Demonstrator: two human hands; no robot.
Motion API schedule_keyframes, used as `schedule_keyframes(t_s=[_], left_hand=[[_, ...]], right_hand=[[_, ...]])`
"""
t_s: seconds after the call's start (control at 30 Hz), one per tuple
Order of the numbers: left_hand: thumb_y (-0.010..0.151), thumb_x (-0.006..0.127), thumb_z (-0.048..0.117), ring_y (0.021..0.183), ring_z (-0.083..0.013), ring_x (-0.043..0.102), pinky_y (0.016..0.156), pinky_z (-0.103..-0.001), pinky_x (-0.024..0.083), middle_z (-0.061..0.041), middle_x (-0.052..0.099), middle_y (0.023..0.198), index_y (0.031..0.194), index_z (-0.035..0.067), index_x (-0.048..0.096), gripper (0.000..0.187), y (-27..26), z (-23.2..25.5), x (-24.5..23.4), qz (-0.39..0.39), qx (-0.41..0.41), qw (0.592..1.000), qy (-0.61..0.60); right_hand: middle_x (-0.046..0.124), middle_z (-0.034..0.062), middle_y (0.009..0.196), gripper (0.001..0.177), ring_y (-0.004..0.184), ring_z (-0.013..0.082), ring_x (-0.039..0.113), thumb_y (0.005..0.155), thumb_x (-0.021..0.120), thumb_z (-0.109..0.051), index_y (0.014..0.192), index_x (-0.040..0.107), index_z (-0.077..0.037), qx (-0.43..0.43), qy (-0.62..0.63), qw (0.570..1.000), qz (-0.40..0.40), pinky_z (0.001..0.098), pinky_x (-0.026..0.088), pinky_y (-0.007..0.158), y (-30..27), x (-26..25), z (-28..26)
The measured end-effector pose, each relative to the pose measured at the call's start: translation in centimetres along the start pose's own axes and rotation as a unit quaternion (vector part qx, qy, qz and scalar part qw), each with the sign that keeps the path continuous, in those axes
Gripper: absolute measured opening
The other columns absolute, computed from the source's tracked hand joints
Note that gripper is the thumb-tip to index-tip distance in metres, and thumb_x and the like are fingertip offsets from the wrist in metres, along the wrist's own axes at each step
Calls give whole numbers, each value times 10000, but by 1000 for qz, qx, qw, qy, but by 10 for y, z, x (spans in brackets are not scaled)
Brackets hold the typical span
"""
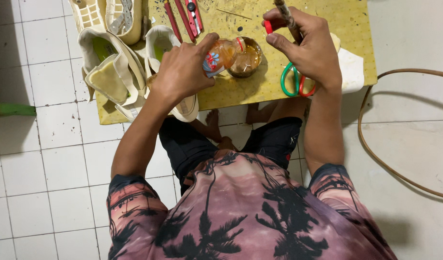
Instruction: The person trims excess material from a white shoe using scissors, then applies a liquid substance to the shoe's interior with a brush. The person handles the shoe, scissors, and brush throughout the process.
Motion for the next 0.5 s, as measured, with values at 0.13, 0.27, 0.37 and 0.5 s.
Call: schedule_keyframes(t_s=[0.13,0.27,0.37,0.5], left_hand=[[743,752,217,673,-456,636,512,-553,450,-203,642,768,1476,180,458,791,-1,1,-1,3,3,1000,-2],[750,781,233,698,-442,651,535,-560,478,-196,660,780,1494,165,455,815,-1,2,-4,8,4,1000,-2],[727,770,258,752,-521,645,545,-592,454,-236,673,858,1468,183,463,806,-1,1,-5,15,3,1000,-1],[726,770,269,756,-518,646,550,-589,455,-227,681,866,1459,188,455,802,-1,-1,-3,12,3,1000,2]], right_hand=[[684,48,1115,252,741,102,358,1073,771,-87,1301,702,-6,-4,4,1000,-5,264,309,659,1,2,0],[675,38,1107,244,687,93,294,1063,766,-70,1290,702,-10,-1,3,1000,-13,267,300,646,2,3,-1],[698,149,1256,283,1202,265,654,1056,738,-46,1320,658,16,-38,14,999,-26,371,497,1023,4,5,-11],[695,148,1237,256,1202,242,653,1072,725,-54,1310,672,24,-27,30,999,-32,321,518,1000,5,9,-9]])
Point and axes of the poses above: each hand's wrist, its own y-axis towards the middle knuckle, its own x-axis out of the palm, z = x × y, the point moved 8 cm from there along y, towards the middle knuckle
